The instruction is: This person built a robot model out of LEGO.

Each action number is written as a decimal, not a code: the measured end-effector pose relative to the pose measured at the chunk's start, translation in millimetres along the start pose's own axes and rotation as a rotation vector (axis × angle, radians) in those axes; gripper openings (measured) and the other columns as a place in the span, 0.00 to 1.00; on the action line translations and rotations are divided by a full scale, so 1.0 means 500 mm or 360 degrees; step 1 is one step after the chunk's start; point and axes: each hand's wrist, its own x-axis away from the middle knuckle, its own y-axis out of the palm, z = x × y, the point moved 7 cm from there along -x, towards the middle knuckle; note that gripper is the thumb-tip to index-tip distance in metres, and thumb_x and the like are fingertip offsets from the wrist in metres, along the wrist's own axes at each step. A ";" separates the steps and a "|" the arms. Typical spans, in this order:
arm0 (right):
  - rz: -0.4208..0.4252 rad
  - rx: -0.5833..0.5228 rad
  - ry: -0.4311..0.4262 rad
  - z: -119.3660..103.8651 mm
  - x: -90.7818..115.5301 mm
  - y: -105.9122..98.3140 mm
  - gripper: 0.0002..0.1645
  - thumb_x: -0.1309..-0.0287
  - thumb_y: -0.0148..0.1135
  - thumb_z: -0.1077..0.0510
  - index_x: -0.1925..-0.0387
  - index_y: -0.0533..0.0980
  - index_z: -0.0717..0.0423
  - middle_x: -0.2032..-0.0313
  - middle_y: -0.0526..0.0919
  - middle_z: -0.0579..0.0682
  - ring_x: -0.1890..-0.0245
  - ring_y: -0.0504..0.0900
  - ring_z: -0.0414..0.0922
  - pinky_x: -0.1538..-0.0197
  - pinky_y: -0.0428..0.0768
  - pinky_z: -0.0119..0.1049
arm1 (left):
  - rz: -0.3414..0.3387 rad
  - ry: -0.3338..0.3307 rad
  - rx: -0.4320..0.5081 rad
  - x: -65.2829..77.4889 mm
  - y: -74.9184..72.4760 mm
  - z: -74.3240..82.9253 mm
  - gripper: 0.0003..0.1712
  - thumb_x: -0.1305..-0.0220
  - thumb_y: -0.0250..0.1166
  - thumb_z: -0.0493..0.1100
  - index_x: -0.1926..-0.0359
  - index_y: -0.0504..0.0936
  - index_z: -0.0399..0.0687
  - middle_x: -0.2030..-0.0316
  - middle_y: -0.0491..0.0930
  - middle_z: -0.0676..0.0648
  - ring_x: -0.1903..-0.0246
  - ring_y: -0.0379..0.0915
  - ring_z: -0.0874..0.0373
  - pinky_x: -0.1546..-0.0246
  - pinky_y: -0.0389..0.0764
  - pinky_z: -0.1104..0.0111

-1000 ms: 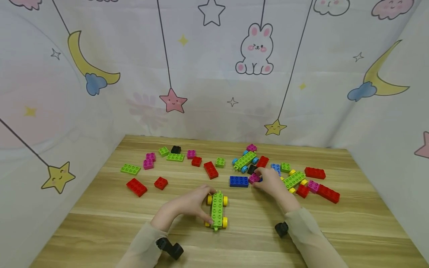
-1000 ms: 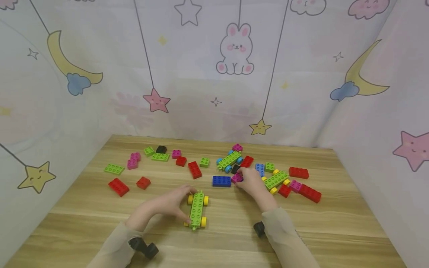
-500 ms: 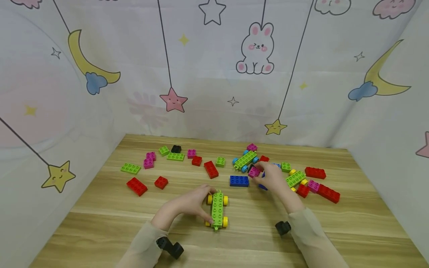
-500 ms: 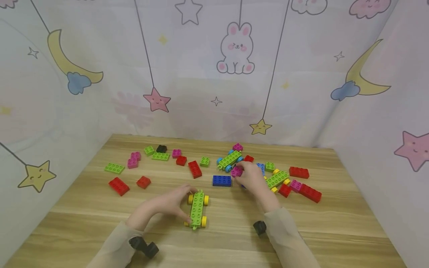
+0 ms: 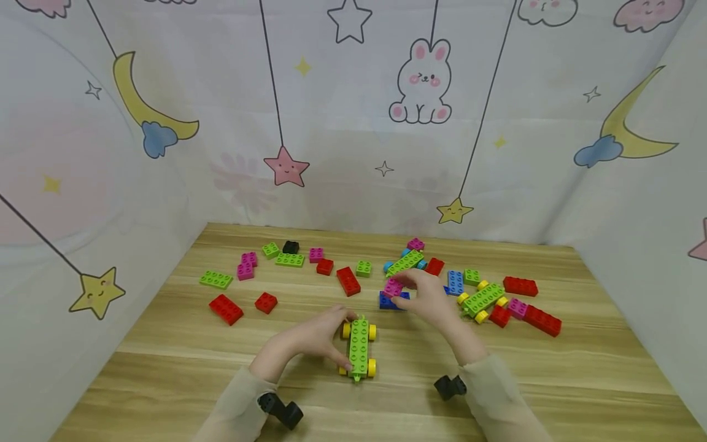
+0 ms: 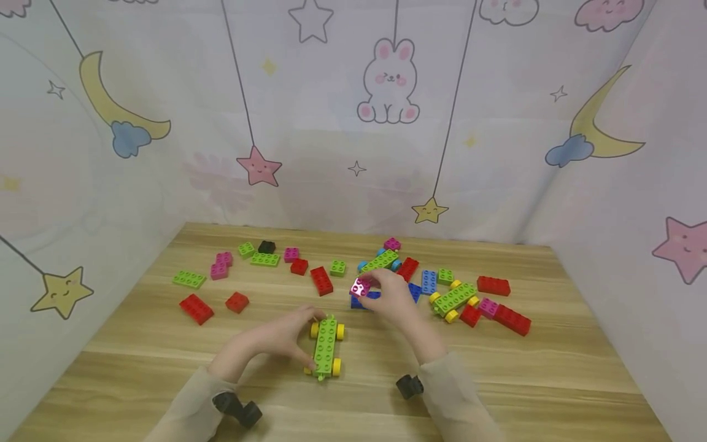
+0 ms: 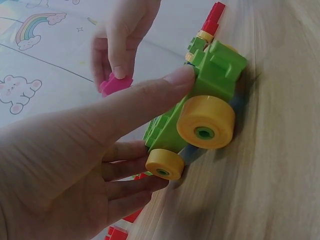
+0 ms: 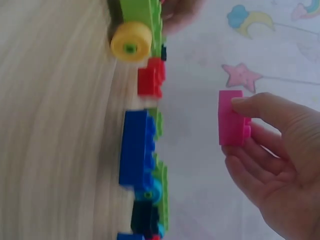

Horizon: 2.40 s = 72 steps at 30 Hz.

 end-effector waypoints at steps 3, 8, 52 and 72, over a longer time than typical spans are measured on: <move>-0.0032 -0.0034 -0.0034 -0.018 0.003 0.019 0.23 0.47 0.72 0.61 0.48 0.79 0.57 0.51 0.84 0.53 0.50 0.83 0.51 0.46 0.82 0.47 | 0.0005 0.0005 0.0000 0.000 -0.001 -0.001 0.51 0.55 0.80 0.52 0.34 0.66 0.37 0.38 0.69 0.41 0.36 0.66 0.46 0.33 0.67 0.52; -0.0119 -0.0165 -0.0061 -0.043 0.008 0.045 0.23 0.46 0.71 0.62 0.47 0.79 0.57 0.51 0.84 0.53 0.50 0.83 0.51 0.46 0.81 0.49 | 0.0007 0.0007 -0.0007 0.001 -0.001 0.001 0.52 0.55 0.80 0.53 0.34 0.66 0.36 0.38 0.69 0.41 0.36 0.66 0.46 0.33 0.67 0.52; -0.0526 -0.0150 -0.0121 -0.057 0.037 0.138 0.24 0.49 0.74 0.62 0.49 0.80 0.60 0.51 0.85 0.54 0.50 0.82 0.49 0.46 0.81 0.46 | 0.0026 0.0013 0.0025 0.003 -0.004 0.001 0.50 0.56 0.81 0.51 0.36 0.67 0.37 0.40 0.71 0.43 0.38 0.69 0.48 0.35 0.70 0.53; -0.0555 -0.0061 -0.0159 -0.058 0.038 0.144 0.22 0.49 0.73 0.62 0.50 0.81 0.59 0.52 0.85 0.53 0.51 0.82 0.48 0.47 0.82 0.44 | 0.0020 0.0009 0.0022 0.003 -0.003 0.000 0.49 0.55 0.80 0.52 0.36 0.68 0.38 0.41 0.71 0.44 0.38 0.69 0.48 0.35 0.69 0.53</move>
